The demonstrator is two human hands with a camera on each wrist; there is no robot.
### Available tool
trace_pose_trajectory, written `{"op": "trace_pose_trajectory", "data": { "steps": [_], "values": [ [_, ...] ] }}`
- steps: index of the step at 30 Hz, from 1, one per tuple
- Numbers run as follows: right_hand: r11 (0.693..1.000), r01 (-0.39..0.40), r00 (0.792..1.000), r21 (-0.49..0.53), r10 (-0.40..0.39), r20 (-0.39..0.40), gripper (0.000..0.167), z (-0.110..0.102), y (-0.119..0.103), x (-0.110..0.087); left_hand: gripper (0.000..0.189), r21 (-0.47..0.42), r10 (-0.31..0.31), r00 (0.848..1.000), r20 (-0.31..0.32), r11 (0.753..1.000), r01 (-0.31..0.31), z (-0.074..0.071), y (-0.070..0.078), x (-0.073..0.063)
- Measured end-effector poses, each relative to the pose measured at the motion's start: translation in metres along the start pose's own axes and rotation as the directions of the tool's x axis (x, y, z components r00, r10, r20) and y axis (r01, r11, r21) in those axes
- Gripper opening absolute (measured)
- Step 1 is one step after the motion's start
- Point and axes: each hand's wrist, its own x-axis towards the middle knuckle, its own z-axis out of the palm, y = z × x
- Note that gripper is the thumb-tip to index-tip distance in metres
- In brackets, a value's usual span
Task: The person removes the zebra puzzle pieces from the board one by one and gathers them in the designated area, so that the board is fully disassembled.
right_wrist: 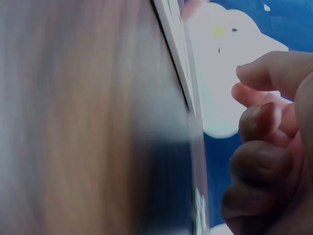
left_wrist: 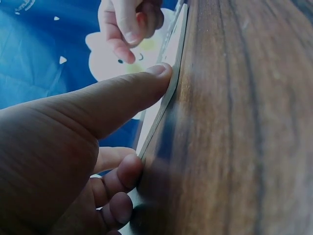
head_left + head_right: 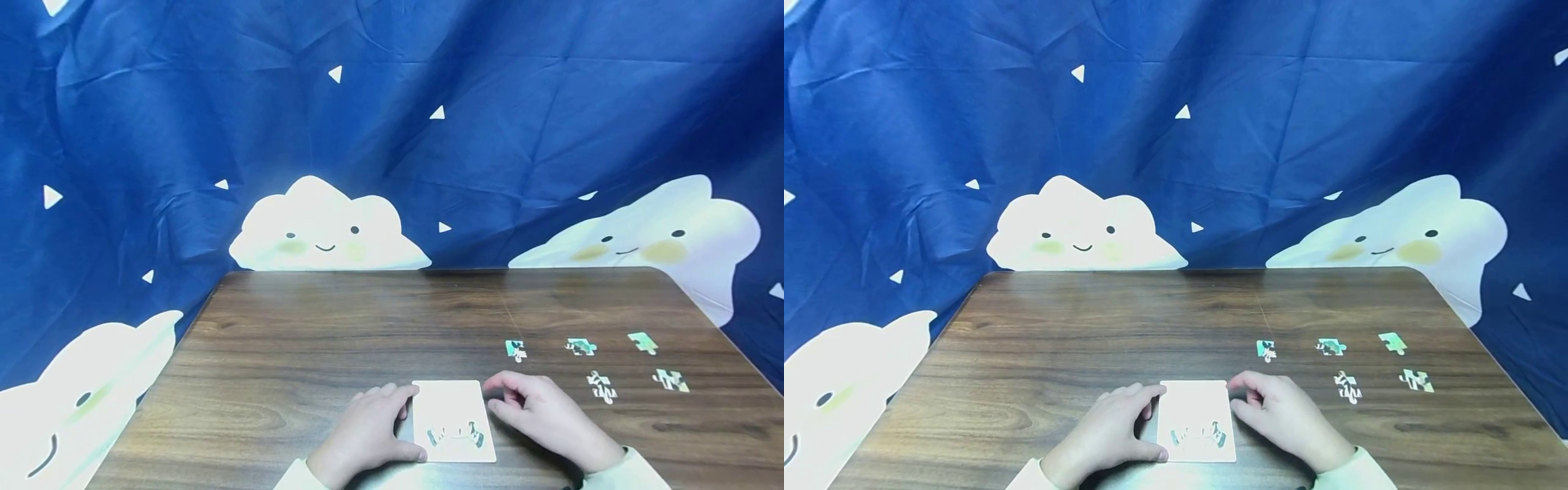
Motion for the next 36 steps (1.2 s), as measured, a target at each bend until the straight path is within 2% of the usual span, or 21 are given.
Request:
{"op": "trace_pose_trajectory", "data": {
  "steps": [5, 9, 18, 26, 36],
  "values": [
    [0.997, 0.073, 0.997, -0.021, -0.072, 0.033, 0.021, 0.014, -0.012, -0.001, 0.087, -0.008, -0.007, 1.000, 0.009, 1.000, 0.007, 0.000, 0.000, 0.001],
    [0.990, 0.108, 0.993, -0.088, -0.103, 0.050, 0.022, 0.026, -0.021, -0.002, 0.087, -0.013, -0.008, 1.000, 0.008, 1.000, 0.008, 0.001, 0.000, 0.002],
    [0.962, 0.116, 0.989, -0.246, -0.090, 0.114, 0.025, 0.046, -0.033, -0.006, 0.086, -0.023, 0.009, 1.000, -0.006, 1.000, -0.009, 0.001, -0.001, 0.001],
    [0.940, 0.092, 0.993, -0.328, -0.065, 0.094, 0.028, 0.053, -0.041, -0.005, 0.087, -0.022, 0.007, 1.000, -0.002, 1.000, -0.007, 0.002, -0.001, 0.001],
    [0.933, 0.125, 0.990, -0.337, -0.098, 0.098, 0.027, 0.059, -0.049, -0.003, 0.086, -0.015, 0.009, 1.000, -0.003, 1.000, -0.009, 0.002, -0.001, 0.001]
  ]
}}
